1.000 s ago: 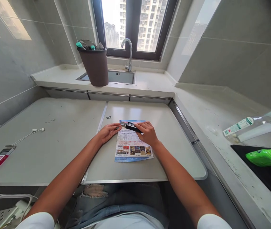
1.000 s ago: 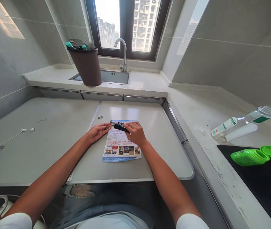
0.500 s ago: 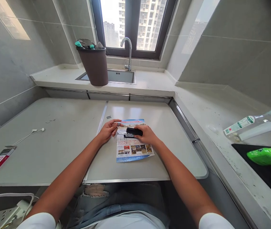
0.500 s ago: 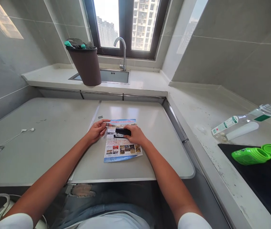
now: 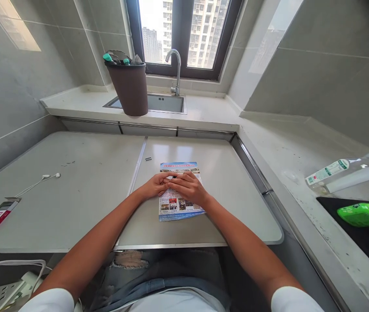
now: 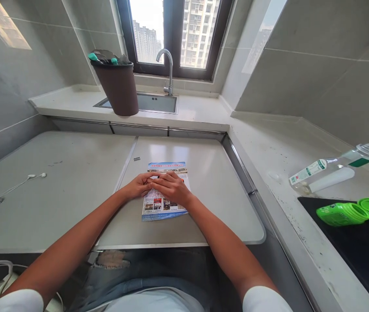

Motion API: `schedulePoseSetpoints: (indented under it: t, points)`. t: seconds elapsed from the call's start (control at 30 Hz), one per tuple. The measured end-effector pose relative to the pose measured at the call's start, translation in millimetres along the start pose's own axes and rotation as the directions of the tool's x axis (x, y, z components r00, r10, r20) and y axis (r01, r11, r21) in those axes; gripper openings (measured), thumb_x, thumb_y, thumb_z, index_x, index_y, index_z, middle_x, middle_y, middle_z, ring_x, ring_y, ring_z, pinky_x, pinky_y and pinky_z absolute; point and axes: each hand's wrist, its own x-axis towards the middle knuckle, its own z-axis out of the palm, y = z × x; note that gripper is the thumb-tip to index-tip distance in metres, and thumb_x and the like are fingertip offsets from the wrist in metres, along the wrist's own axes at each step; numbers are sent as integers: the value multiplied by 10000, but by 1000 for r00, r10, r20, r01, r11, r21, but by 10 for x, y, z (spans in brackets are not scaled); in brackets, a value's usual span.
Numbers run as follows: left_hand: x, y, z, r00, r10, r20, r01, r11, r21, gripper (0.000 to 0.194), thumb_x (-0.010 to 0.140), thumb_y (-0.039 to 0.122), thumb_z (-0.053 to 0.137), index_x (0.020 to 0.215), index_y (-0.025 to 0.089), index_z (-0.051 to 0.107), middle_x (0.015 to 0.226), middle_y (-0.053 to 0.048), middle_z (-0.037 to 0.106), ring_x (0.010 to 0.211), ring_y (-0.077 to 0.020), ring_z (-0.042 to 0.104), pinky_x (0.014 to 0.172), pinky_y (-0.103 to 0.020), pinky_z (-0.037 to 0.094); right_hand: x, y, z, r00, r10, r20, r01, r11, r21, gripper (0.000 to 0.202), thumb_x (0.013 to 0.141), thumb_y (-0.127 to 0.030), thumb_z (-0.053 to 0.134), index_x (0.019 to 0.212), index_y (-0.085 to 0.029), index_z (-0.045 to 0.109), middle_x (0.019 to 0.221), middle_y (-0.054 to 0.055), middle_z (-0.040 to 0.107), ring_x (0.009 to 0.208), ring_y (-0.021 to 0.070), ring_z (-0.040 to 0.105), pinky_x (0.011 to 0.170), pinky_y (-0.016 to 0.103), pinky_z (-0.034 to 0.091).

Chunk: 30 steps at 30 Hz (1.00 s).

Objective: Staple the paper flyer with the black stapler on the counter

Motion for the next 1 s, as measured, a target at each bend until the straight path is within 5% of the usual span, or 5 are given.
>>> schedulePoseSetpoints:
  t: [0.3, 0.47, 0.67, 0.8, 1.0]
  points:
    - [-42, 33, -74, 997, -14, 81, 19, 997, -69, 702, 956, 508, 736, 1548, 192, 531, 596, 29, 644, 448, -114, 562, 544, -232, 460, 22, 2, -21, 995, -48, -85, 50, 999, 19, 345, 1068, -135, 503, 1284, -265, 738, 1194, 67, 776, 1090, 227, 645, 929, 403, 508]
    - [-49, 69, -200, 999, 1, -34, -3, 998, -65, 709, 912, 540, 771, 1502, 203, 570, 1055, -134, 808, 484, -101, 586, 555, -262, 500, -64, 130, -102, 971, 147, -188, -141, 989, 48, 361, 1074, -150, 464, 1287, -262, 733, 1141, 79, 768, 1020, 234, 648, 929, 407, 518]
    - [-61, -91, -694, 773, 258, -579, 169, 796, 581, 427, 1016, 550, 545, 1187, 210, 737, 1162, -129, 767, 997, -251, 722, 840, -380, 607, -502, 870, -341, 579, 719, -385, -735, 664, 134, 224, 1004, -323, 582, 1013, -210, 775, 974, 97, 779, 889, 264, 642, 841, 415, 532]
    - [-67, -251, -841, 848, 205, -488, 404, 347, 847, 526, 1029, 454, 523, 1500, 229, 594, 1680, -143, 414, 1538, -380, 388, 1235, -578, 366, -827, 1217, -380, 254, 872, -419, -902, 370, 223, 201, 876, -352, 658, 840, -186, 765, 835, 103, 782, 759, 252, 643, 802, 395, 518]
    - [-41, -317, -827, 914, 18, -406, 395, 191, 898, 524, 1106, 396, 341, 1603, 310, 482, 1734, -73, 339, 1611, -360, 267, 1259, -689, 238, -983, 1341, -266, 209, 945, -251, -929, 272, 252, 127, 782, -303, 701, 758, -189, 753, 798, 100, 789, 707, 240, 675, 805, 365, 527]
